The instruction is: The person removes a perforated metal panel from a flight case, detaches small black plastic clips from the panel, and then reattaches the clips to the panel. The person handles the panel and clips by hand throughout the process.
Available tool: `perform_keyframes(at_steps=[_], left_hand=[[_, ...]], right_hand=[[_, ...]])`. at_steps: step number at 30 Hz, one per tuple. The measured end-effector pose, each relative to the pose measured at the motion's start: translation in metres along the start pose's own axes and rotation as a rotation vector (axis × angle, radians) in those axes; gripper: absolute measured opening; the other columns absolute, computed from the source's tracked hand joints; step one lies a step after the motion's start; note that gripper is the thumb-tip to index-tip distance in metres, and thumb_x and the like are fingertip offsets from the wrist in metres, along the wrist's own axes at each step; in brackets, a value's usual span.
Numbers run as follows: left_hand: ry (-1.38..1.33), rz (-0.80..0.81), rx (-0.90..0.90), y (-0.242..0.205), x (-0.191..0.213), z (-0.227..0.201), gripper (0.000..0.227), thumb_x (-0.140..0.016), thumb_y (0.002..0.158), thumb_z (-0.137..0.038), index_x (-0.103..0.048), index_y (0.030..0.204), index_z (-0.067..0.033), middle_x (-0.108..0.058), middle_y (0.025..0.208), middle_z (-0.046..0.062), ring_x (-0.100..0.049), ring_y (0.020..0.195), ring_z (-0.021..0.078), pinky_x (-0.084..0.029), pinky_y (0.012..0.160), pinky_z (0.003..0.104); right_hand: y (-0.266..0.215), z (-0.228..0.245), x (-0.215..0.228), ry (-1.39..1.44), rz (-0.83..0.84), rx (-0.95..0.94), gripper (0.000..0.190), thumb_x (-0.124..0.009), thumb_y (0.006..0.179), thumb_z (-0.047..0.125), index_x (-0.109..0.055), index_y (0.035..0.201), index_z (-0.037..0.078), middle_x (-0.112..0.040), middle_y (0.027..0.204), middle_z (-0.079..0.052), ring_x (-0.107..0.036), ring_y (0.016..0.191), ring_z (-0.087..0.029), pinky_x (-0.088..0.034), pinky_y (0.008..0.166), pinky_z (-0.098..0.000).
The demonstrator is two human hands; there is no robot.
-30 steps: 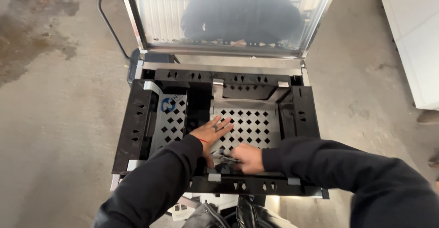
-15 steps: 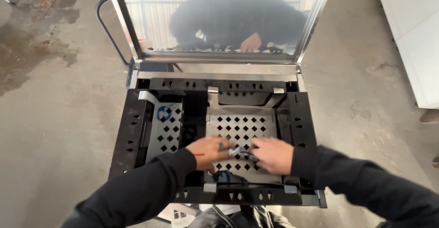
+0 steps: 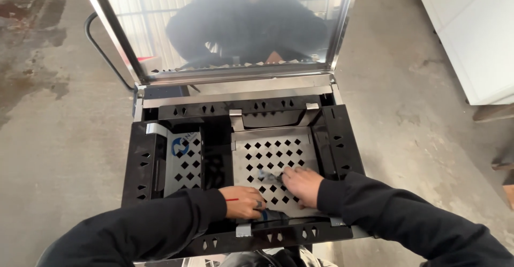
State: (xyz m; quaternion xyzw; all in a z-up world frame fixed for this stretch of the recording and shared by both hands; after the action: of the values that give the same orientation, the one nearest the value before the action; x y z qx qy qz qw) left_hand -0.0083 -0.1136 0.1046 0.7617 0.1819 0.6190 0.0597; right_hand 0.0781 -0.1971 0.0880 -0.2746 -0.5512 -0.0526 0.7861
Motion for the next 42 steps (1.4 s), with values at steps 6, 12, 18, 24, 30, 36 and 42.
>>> perform_keyframes(at_steps=[6, 12, 18, 24, 30, 36, 42], left_hand=[[0.132, 0.161, -0.198, 0.018, -0.030, -0.004, 0.009, -0.065, 0.079, -0.014, -0.067, 0.082, -0.0064, -0.070, 0.099, 0.007, -0.064, 0.095, 0.0264, -0.056, 0.082, 0.036], [0.120, 0.148, -0.051, 0.031, -0.048, 0.011, 0.010, -0.065, 0.079, -0.012, -0.063, 0.082, -0.0032, -0.067, 0.078, 0.010, -0.067, 0.081, 0.0283, -0.056, 0.073, 0.038], [-0.191, 0.109, 0.253, 0.044, -0.049, 0.043, 0.029, -0.070, 0.071, -0.002, -0.063, 0.098, 0.0004, -0.070, 0.096, 0.017, -0.070, 0.087, 0.0345, -0.056, 0.070, 0.041], [-0.520, 0.229, 0.407, 0.044, 0.022, 0.037, 0.085, -0.075, 0.068, -0.002, -0.048, 0.149, -0.0069, -0.058, 0.137, 0.019, -0.057, 0.115, 0.0413, -0.047, 0.096, 0.050], [-0.457, 0.202, 0.368, 0.034, -0.032, 0.040, 0.095, -0.088, 0.066, -0.010, -0.043, 0.150, -0.0081, -0.047, 0.140, 0.030, -0.047, 0.128, 0.0471, -0.038, 0.105, 0.058], [-0.407, 0.194, 0.432, 0.049, -0.052, 0.039, 0.052, -0.079, 0.075, -0.007, -0.071, 0.126, -0.0121, -0.067, 0.101, 0.015, -0.063, 0.099, 0.0386, -0.051, 0.082, 0.050], [-0.486, -0.027, 0.306, 0.045, -0.051, 0.042, 0.012, -0.076, 0.072, -0.007, -0.069, 0.082, -0.0089, -0.069, 0.090, 0.008, -0.069, 0.091, 0.0299, -0.056, 0.075, 0.041]], right_hand=[[0.028, -0.001, -0.021, -0.190, 0.109, -0.042, 0.070, -0.098, 0.048, 0.017, -0.065, 0.107, 0.001, -0.057, 0.118, -0.012, -0.063, 0.107, -0.033, -0.055, 0.083, -0.0471], [0.038, 0.010, -0.012, -0.169, 0.209, -0.019, 0.074, -0.101, 0.043, 0.014, -0.066, 0.106, -0.002, -0.057, 0.117, -0.013, -0.064, 0.102, -0.034, -0.054, 0.081, -0.0480], [0.043, -0.001, -0.025, -0.126, 0.187, -0.031, 0.070, -0.098, 0.037, 0.010, -0.070, 0.101, 0.002, -0.059, 0.116, -0.011, -0.065, 0.103, -0.033, -0.054, 0.082, -0.0469], [0.043, -0.006, -0.019, -0.059, 0.151, -0.023, 0.069, -0.100, 0.034, 0.013, -0.072, 0.096, 0.005, -0.059, 0.114, -0.008, -0.065, 0.103, -0.031, -0.054, 0.081, -0.0475], [0.045, -0.008, -0.020, -0.075, 0.159, 0.025, 0.074, -0.101, 0.032, 0.017, -0.072, 0.099, 0.008, -0.061, 0.114, -0.009, -0.066, 0.102, -0.032, -0.055, 0.080, -0.0465], [0.045, -0.009, -0.024, -0.093, 0.163, 0.017, 0.077, -0.101, 0.031, 0.016, -0.072, 0.101, 0.007, -0.063, 0.115, -0.009, -0.068, 0.101, -0.032, -0.055, 0.080, -0.0469], [0.044, -0.010, -0.017, -0.084, 0.127, 0.028, 0.075, -0.101, 0.028, 0.017, -0.073, 0.097, 0.008, -0.063, 0.114, -0.010, -0.068, 0.100, -0.033, -0.055, 0.080, -0.0467]])
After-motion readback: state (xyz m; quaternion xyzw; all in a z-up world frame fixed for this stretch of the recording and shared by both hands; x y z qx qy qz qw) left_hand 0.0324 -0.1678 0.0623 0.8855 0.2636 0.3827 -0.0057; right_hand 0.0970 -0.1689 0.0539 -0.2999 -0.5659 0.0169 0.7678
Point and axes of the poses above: each hand's wrist, its own y-axis towards the middle knuckle, its own x-axis out of the back of the hand, z = x × y, the point moved 10 cm from there along y, towards the middle knuckle
